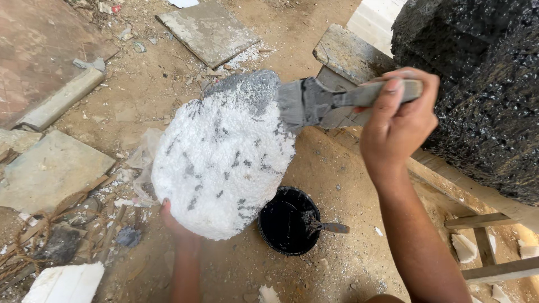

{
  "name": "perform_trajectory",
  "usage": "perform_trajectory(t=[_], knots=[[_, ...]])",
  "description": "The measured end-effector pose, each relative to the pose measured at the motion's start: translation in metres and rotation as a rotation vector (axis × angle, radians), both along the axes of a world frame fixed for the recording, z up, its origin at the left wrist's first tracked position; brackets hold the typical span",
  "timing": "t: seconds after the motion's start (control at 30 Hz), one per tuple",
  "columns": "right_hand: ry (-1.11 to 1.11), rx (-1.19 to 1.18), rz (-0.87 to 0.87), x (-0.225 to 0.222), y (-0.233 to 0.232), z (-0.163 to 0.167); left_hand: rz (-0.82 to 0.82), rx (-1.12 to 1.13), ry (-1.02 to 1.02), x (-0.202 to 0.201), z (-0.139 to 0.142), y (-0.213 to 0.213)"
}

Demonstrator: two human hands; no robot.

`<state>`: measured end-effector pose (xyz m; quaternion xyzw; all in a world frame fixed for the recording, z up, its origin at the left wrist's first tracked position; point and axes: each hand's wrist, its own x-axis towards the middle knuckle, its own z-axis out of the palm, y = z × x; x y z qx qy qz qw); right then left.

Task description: The person sits on the ground and uses a wide brush to coat white foam pieces with gray slurry from a black bowl, rotating each piece to cover its surfaces and dipping the brush back into the bowl between passes.

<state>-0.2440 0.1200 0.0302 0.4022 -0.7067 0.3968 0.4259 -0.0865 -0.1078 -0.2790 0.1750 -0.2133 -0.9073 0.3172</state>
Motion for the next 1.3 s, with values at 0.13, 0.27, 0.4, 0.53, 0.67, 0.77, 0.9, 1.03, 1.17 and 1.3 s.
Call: perform_trajectory(t=[0.13,0.27,0.4,0.53,0.67,0.77,0.9,1.03,1.17,1.3], knots=[[-0.020,0.008,-0.019,0.004,0.000,-0.010,0.016,-0.052,0.052,-0.002,-0.006,-0.002],[-0.033,0.035,-0.008,0.004,-0.001,-0.013,0.020,-0.060,0.076,-0.002,-0.013,0.001],[-0.014,-0.005,0.003,0.001,0.001,-0.015,0.013,-0.031,0.004,-0.002,-0.024,0.000],[0.075,0.126,-0.125,-0.005,0.008,-0.019,0.015,-0.044,0.003,-0.004,-0.037,0.000],[0.065,0.131,-0.074,-0.012,0.018,-0.017,0.016,-0.062,-0.059,-0.002,-0.050,0.003],[0.113,0.137,-0.098,-0.012,0.025,-0.014,0.012,-0.041,-0.137,0.000,-0.058,0.003],[0.082,0.229,-0.110,-0.005,0.027,-0.013,0.011,-0.033,-0.076,0.002,-0.060,0.003],[0.189,0.196,-0.045,0.010,0.028,-0.012,0.023,-0.204,-0.003,0.006,-0.057,0.005],[0.215,0.264,-0.109,0.020,0.030,-0.011,0.012,-0.210,-0.031,0.007,-0.055,0.007],[0.204,0.224,-0.012,0.026,0.032,-0.010,0.010,-0.141,-0.102,0.006,-0.057,0.006]])
